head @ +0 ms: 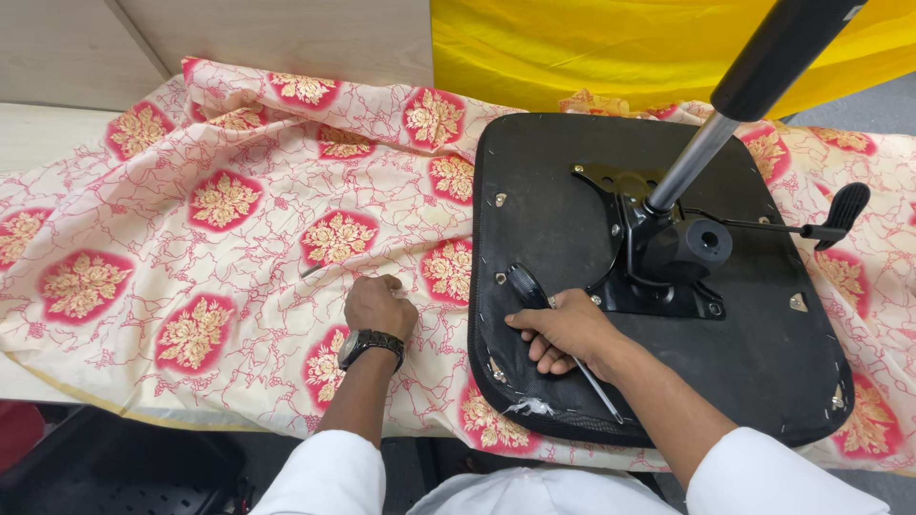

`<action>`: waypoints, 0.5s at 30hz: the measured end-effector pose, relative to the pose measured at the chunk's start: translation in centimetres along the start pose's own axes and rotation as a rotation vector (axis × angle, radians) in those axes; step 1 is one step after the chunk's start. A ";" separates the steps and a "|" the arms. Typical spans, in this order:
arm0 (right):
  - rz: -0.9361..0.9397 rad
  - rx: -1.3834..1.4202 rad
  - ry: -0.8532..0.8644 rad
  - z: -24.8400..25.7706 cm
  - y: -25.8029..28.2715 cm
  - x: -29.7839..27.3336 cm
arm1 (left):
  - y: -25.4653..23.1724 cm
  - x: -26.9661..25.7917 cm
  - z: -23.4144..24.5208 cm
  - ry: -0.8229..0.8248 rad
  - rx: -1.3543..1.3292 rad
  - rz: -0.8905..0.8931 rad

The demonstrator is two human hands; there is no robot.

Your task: The person attaches a metal tilt mechanism and height-adjustment lever to the underside of a chair seat plate, aligning screws by hand and tightening them with a screwdriver. They pick up loose screws from the cloth-covered table and drive them into the mounting plate, working on one screw at a time.

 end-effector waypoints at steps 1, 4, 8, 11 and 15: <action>0.000 -0.002 -0.002 0.1 0.0 0.0 | -0.1 -0.3 -0.1 0.006 -0.006 0.004; 0.016 -0.011 0.002 0.0 -0.1 0.0 | -0.2 -0.6 0.1 -0.026 0.014 -0.055; 0.011 0.009 0.006 0.0 -0.1 0.1 | 0.1 -1.1 0.5 -0.060 -0.006 -0.105; 0.021 0.003 0.010 0.0 -0.1 0.1 | 0.2 -1.5 0.9 -0.090 0.043 -0.169; 0.019 0.011 0.011 0.0 -0.4 0.2 | -0.1 -2.0 2.1 -0.180 0.031 -0.184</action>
Point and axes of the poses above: each hand's wrist, its own x-axis towards the middle knuckle, its own z-axis out of the back of the hand, y = z × x, the point moved 3 cm from there along x, towards the middle knuckle
